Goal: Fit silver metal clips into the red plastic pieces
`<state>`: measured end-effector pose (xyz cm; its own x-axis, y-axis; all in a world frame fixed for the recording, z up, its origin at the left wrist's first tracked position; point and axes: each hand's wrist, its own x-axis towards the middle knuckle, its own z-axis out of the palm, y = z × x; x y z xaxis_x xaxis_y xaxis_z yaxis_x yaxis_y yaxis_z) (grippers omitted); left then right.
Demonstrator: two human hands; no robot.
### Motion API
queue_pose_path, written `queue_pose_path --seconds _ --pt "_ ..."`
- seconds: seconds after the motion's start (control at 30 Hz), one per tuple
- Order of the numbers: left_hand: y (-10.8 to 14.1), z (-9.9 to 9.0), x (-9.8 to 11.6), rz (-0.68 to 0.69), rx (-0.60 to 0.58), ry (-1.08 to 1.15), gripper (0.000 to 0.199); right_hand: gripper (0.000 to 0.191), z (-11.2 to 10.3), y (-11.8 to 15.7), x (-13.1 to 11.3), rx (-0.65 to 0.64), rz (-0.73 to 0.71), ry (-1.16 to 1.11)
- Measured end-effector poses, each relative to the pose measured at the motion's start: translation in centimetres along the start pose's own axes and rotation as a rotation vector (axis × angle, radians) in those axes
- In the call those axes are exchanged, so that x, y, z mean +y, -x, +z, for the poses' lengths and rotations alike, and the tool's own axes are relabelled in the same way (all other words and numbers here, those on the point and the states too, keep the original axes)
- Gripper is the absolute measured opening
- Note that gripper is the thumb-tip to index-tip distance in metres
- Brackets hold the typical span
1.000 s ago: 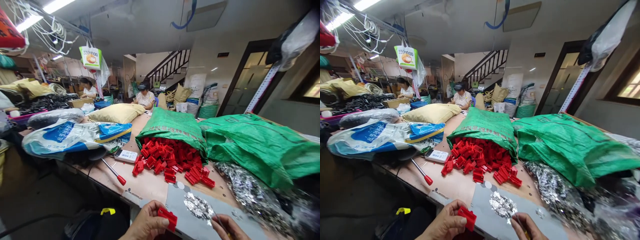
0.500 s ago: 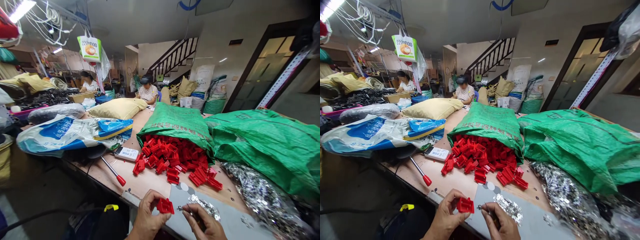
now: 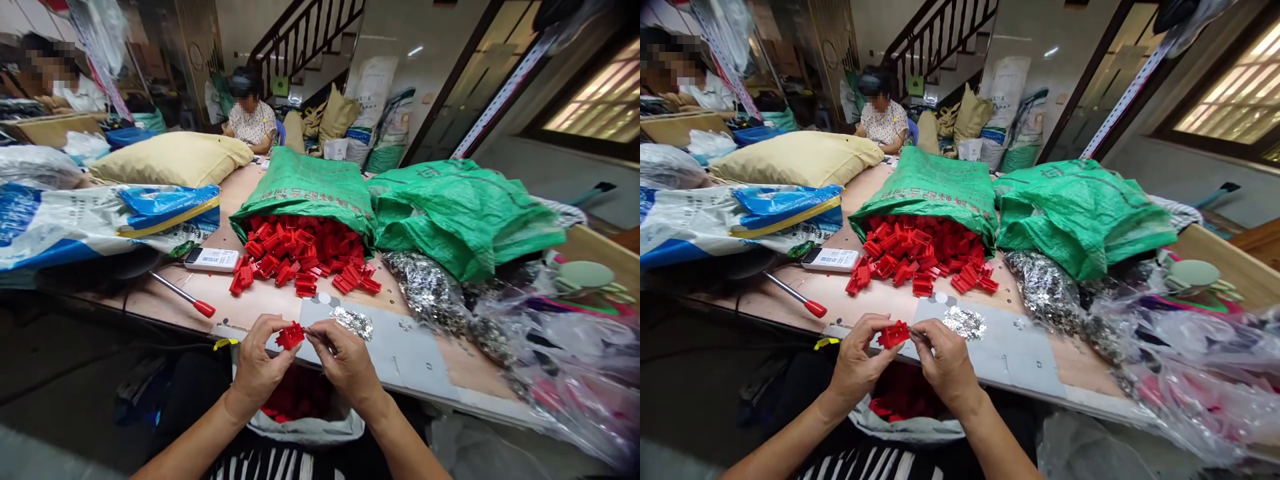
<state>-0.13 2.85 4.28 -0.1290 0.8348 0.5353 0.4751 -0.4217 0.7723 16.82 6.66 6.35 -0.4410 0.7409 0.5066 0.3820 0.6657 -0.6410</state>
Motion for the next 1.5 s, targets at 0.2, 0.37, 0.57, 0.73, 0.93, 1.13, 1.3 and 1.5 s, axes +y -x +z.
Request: queue_pose_path --seconds 0.2,0.37,0.57,0.73,0.93,1.13,1.3,1.5 --pt "0.0 -0.3 0.5 0.060 0.007 -0.032 0.025 0.010 0.3 0.3 -0.1 -0.064 -0.016 0.006" --pt "0.3 -0.3 0.6 0.101 -0.016 -0.030 0.027 0.014 0.1 0.4 0.0 -0.125 -0.027 0.002" --pt "0.6 -0.3 0.8 0.124 -0.020 -0.021 0.030 0.017 -0.5 0.4 0.2 -0.185 -0.063 0.016" --pt "0.7 -0.4 1.1 0.134 -0.041 0.014 0.030 0.015 -1.0 0.0 -0.7 -0.239 -0.004 -0.020" --pt "0.8 -0.6 1.2 0.103 -0.022 0.038 0.025 0.013 -2.3 -0.1 -0.7 -0.196 0.207 -0.181" --pt "0.8 -0.6 1.3 0.118 -0.053 0.046 0.027 0.014 -1.8 0.3 0.0 -0.207 0.399 -0.277" --pt "0.9 -0.6 1.6 0.114 -0.110 0.069 0.029 0.031 -1.0 0.2 0.1 -0.253 0.490 -0.585" --pt "1.7 0.0 1.3 0.102 -0.150 0.046 0.029 0.040 -0.5 0.6 0.5 -0.284 0.536 -0.736"
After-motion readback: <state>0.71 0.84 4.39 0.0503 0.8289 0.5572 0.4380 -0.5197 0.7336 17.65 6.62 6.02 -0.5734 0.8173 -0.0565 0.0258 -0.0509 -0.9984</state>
